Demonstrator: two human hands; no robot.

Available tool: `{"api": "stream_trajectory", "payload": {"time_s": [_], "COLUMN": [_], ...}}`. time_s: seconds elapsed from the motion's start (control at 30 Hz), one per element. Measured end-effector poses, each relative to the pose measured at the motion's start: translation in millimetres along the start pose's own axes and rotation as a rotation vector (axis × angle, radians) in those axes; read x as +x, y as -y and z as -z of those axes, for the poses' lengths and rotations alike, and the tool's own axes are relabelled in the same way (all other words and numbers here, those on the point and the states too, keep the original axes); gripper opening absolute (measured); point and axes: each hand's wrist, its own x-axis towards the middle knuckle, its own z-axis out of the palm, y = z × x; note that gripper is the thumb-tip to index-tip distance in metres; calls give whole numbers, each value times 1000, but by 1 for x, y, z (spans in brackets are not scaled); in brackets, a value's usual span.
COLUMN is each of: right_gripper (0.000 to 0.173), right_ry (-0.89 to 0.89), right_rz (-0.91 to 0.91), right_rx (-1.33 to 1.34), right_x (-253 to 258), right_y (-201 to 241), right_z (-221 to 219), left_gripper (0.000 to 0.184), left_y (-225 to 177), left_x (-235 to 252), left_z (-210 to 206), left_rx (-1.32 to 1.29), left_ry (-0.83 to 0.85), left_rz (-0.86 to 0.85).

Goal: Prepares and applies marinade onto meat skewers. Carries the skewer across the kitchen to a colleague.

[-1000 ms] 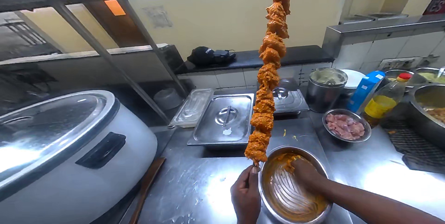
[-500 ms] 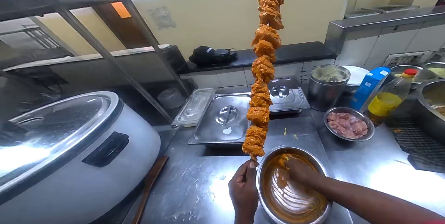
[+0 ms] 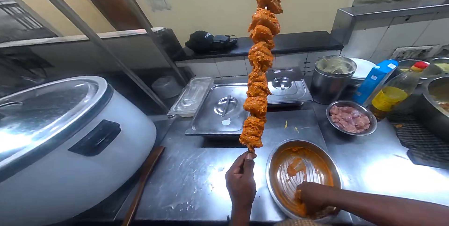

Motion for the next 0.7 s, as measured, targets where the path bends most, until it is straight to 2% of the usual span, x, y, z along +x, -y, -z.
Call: {"api": "stream_trajectory", "payload": {"time_s": [0.07,0.13,0.17,0.23,0.33,0.47,0.57,0.7], "right_gripper": [19,16,12,19,31,34,31,24], "right_ry": [-5,-54,-130,-335,-596,-681,-527,-178], "right_rz": [-25,-131,-147,-102,22,85,127,288], "right_rx": [164,460,661,972,837,750,643,323], "right_x": [5,7,12,26,43,57,49,29], "right_y": [-5,-14,-20,-25,-18,-6,1,-9], "right_z": [9,18,18,15,6,-6,-11,-13], "left_gripper": [21,21,21,21,21,21,21,21], "left_y": [1,2,2,2,2,7,12,17], "left_x": [1,1,1,1,2,4,5,7], "left_z": [1,3,3,5,6,5,6,11], "left_rx": [-3,1,5,8,4,-7,-8,29], "left_ry": [2,-2,-4,-5,0,4,4,12], "left_rz": [-4,-1,-2,-7,-11,-7,-13,-39]}}
